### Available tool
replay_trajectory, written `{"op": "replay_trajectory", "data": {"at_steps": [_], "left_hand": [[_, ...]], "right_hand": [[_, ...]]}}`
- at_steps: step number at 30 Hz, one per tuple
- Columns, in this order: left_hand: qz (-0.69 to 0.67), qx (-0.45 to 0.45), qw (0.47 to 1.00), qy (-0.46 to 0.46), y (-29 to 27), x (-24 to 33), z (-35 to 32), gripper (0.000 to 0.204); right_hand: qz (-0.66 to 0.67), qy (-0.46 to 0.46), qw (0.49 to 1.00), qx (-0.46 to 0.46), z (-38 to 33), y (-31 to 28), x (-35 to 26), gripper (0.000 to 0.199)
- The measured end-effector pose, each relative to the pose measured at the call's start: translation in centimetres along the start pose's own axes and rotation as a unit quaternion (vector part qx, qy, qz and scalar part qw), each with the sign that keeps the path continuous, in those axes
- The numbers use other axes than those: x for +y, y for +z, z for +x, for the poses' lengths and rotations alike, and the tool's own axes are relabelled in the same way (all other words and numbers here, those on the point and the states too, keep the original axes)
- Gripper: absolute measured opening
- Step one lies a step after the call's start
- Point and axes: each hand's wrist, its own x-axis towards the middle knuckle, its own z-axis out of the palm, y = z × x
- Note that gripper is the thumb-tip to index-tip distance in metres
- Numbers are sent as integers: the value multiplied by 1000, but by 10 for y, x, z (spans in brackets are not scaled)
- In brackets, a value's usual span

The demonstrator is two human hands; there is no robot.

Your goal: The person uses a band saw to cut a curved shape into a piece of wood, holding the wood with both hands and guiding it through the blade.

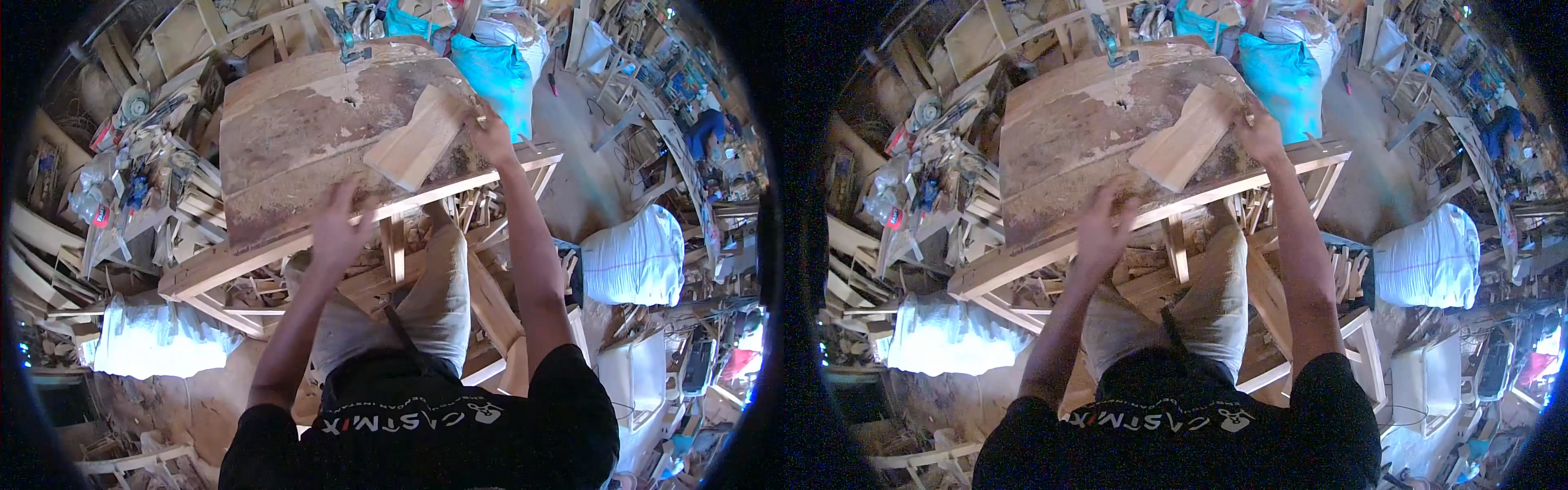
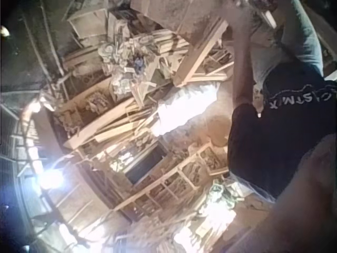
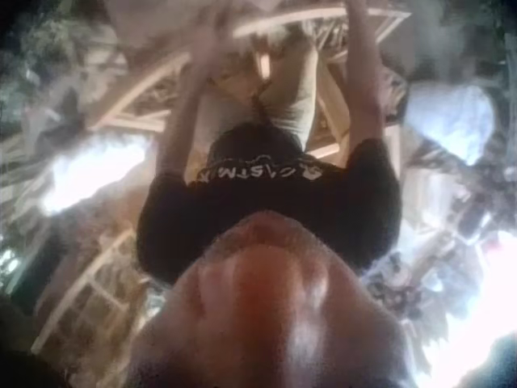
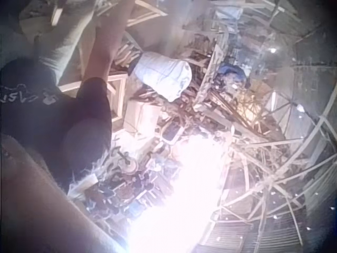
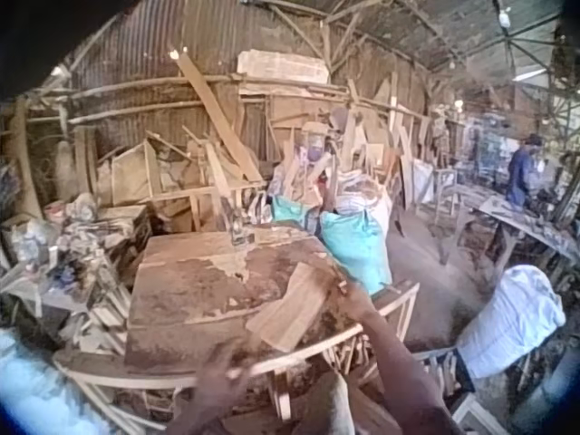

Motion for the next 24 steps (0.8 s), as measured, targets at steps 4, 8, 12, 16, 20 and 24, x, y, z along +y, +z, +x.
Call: {"op": "replay_trajectory", "data": {"at_steps": [4, 8, 12, 16, 20, 24], "left_hand": [[-26, 17, 999, -23, 31, 48, 20, 54], [-75, 86, 992, -58, 33, 45, 28, 48], [-57, 145, 987, -37, 17, -1, 58, 41], [-75, 56, 992, -83, -4, -60, 106, 38], [-18, 57, 998, -16, -10, -69, 113, 36], [108, 109, 988, 4, -51, -120, 107, 44]], "right_hand": [[-31, 69, 995, -60, 0, 8, -5, 51], [-44, 36, 998, -15, -54, -7, -23, 46], [30, 8, 999, 35, -135, -22, -96, 50], [86, -29, 996, -15, -176, -17, -141, 59], [89, -67, 994, -9, -160, -21, -149, 67], [141, -23, 988, 59, -126, -24, -96, 56]]}}
